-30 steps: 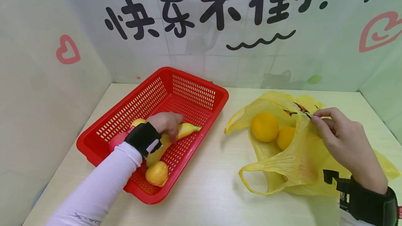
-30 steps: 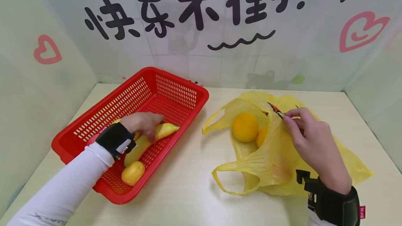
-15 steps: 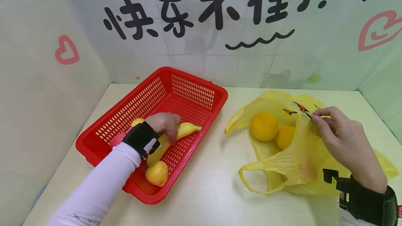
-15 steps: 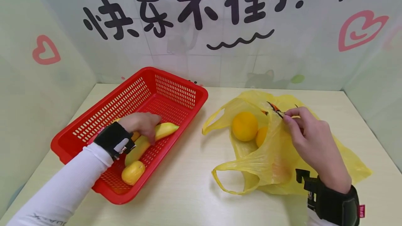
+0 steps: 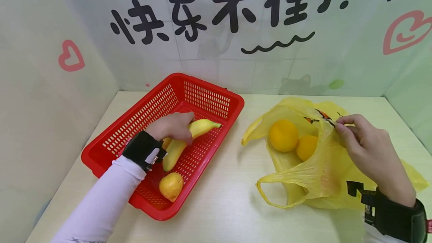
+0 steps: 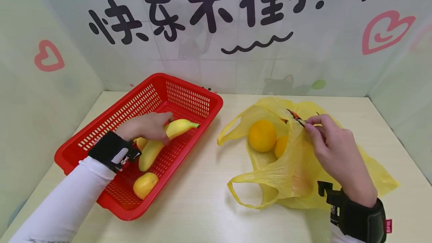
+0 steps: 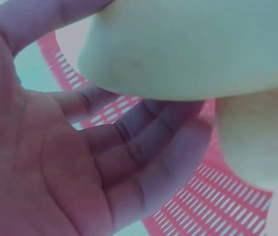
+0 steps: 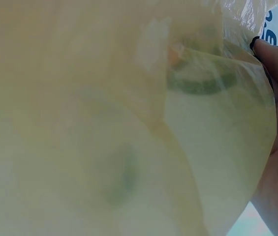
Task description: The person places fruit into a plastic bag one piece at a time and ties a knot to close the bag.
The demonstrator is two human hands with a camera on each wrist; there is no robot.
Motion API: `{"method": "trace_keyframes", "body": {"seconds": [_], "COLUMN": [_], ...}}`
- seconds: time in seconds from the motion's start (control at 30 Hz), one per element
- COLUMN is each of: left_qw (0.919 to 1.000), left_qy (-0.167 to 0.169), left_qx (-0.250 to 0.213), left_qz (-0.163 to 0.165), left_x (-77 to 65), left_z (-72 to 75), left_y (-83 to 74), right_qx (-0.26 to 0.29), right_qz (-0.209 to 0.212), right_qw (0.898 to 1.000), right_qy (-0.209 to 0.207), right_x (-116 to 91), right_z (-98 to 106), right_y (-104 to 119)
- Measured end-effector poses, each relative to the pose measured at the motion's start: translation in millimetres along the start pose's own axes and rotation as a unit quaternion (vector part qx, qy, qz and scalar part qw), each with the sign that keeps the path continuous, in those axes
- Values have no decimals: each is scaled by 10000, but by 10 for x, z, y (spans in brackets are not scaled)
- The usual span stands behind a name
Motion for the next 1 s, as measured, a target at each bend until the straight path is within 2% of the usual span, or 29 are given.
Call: {"method": "trace_keyframes", "body": {"seconds": [0.13, 0.43, 0.6, 0.77, 1.0], "left_qw": [9994, 9973, 9971, 9949, 9909], "left_qy": [-309, -539, -395, -154, -25], "left_qx": [41, 91, -32, -240, -84], "left_qz": [-157, -487, -655, -971, -1345], "left_x": [-44, -203, -276, -338, -337], "left_z": [60, 178, 186, 135, 49], "left_y": [-28, -219, -353, -483, -739], "right_qx": [-12, 5, 44, 70, 16], "right_qz": [18, -49, -32, -68, -82], "right_qw": [10000, 10000, 10000, 9999, 10000], "right_qy": [-2, 33, 25, 48, 52], "right_x": [1, 2, 4, 4, 12], "right_z": [-4, -9, -12, -13, -8], "right_y": [2, 7, 9, 11, 17]}}
Point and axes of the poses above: each hand's wrist, its own x-axis towards the middle knuckle, its own z-axis out of the back of the hand, y = z × x, the point moved 1 cm from there along x, towards the middle knuckle, and after that the axes turned 12 degrees about -x, right-handed, at the moved point
